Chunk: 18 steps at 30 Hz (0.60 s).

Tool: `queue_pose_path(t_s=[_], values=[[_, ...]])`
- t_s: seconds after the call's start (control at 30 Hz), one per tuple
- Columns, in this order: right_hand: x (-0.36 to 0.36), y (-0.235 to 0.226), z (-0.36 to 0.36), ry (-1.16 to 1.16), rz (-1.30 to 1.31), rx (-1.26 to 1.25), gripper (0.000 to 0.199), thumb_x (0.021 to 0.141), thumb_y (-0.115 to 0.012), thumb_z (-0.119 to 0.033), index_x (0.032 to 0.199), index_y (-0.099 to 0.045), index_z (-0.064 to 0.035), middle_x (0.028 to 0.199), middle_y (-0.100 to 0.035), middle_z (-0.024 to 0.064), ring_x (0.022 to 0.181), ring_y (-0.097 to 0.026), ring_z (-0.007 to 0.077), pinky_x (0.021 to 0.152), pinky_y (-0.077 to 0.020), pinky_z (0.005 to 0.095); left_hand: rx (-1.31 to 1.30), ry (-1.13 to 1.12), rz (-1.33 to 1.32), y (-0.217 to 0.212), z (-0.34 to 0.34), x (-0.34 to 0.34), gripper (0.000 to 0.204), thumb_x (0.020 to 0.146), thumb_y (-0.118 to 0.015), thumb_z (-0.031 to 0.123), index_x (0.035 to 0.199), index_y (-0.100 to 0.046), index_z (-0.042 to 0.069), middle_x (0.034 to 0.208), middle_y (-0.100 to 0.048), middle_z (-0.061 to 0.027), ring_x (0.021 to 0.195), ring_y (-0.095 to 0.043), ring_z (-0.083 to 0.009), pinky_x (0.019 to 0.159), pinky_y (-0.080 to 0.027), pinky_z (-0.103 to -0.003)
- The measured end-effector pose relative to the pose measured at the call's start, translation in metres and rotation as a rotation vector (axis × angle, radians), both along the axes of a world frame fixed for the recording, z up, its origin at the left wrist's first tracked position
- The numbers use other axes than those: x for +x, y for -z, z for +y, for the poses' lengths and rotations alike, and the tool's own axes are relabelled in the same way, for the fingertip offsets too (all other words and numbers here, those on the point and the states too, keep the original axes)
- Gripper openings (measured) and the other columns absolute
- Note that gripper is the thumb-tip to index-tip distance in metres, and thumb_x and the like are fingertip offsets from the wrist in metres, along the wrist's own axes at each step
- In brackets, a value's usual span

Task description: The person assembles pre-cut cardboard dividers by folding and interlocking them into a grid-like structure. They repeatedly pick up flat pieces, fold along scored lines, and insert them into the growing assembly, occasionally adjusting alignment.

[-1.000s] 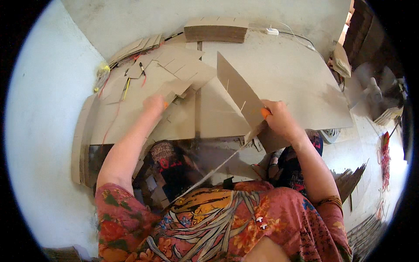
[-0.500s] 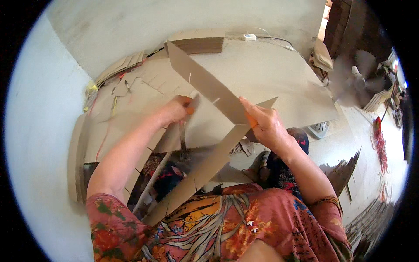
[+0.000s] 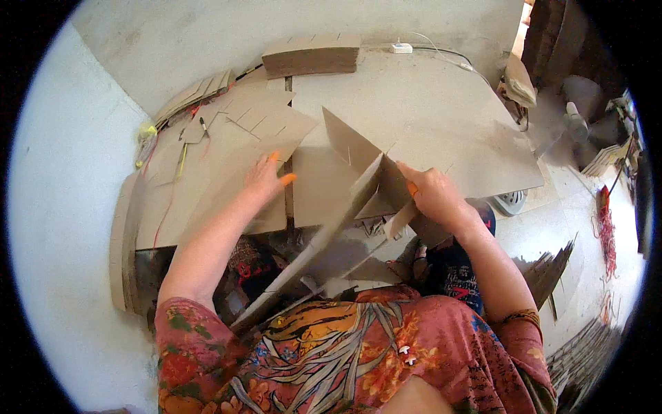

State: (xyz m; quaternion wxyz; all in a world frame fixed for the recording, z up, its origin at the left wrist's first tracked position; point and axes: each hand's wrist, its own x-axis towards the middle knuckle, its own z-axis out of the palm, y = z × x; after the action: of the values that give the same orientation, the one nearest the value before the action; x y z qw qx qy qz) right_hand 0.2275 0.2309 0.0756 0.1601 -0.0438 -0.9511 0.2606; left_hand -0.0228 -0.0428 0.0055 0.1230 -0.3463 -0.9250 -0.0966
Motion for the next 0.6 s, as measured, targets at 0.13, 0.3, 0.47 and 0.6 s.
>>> queue_pose_path(t_s=[0.13,0.3,0.47,0.6], values=[[0.0,0.007,0.002,-0.026,-0.049,0.047,0.049,0.075,-0.049,0.001,0.124,-0.049,-0.0047,0.075,-0.058,0.0238,0.069,-0.057,0.0404,0.063,-0.0463,0.044,-0.259,-0.254,-0.23,0.013,-0.027,-0.028,0.03,0.081,-0.059,0.024,0.104,-0.06,0.006,0.107,-0.058,-0.0193,0.096,-0.057,-0.0343,0.079,-0.045,-0.046],[0.011,0.014,0.003,-0.17,0.186,-0.043,0.053,0.072,-0.05,0.006,0.124,-0.047,-0.0036,0.074,-0.059,0.0198,0.067,-0.057,0.0384,0.061,-0.0466,0.0441,-0.162,-0.086,-0.259,-0.033,-0.019,-0.046,0.019,0.078,-0.058,0.017,0.089,-0.061,0.003,0.08,-0.062,-0.0164,0.068,-0.057,-0.0304,0.061,-0.045,-0.043],[0.016,-0.01,-0.011,-0.236,0.357,-0.017,0.05,0.073,-0.052,0.006,0.123,-0.049,-0.0025,0.073,-0.058,0.0194,0.064,-0.057,0.0376,0.057,-0.0463,0.0434,0.114,-0.088,-0.652,-0.091,0.033,-0.012,0.021,0.079,-0.059,0.017,0.088,-0.064,-0.001,0.066,-0.06,-0.0088,0.055,-0.053,-0.0194,0.053,-0.043,-0.036],[0.014,-0.01,-0.012,-0.19,0.351,-0.026,0.048,0.075,-0.052,0.005,0.122,-0.05,-0.0029,0.073,-0.058,0.0196,0.063,-0.057,0.0379,0.056,-0.0466,0.0433,0.288,-0.075,-0.879,-0.081,0.046,0.001,0.023,0.078,-0.062,0.015,0.093,-0.063,-0.003,0.075,-0.063,-0.0083,0.064,-0.056,-0.0162,0.058,-0.045,-0.031]])
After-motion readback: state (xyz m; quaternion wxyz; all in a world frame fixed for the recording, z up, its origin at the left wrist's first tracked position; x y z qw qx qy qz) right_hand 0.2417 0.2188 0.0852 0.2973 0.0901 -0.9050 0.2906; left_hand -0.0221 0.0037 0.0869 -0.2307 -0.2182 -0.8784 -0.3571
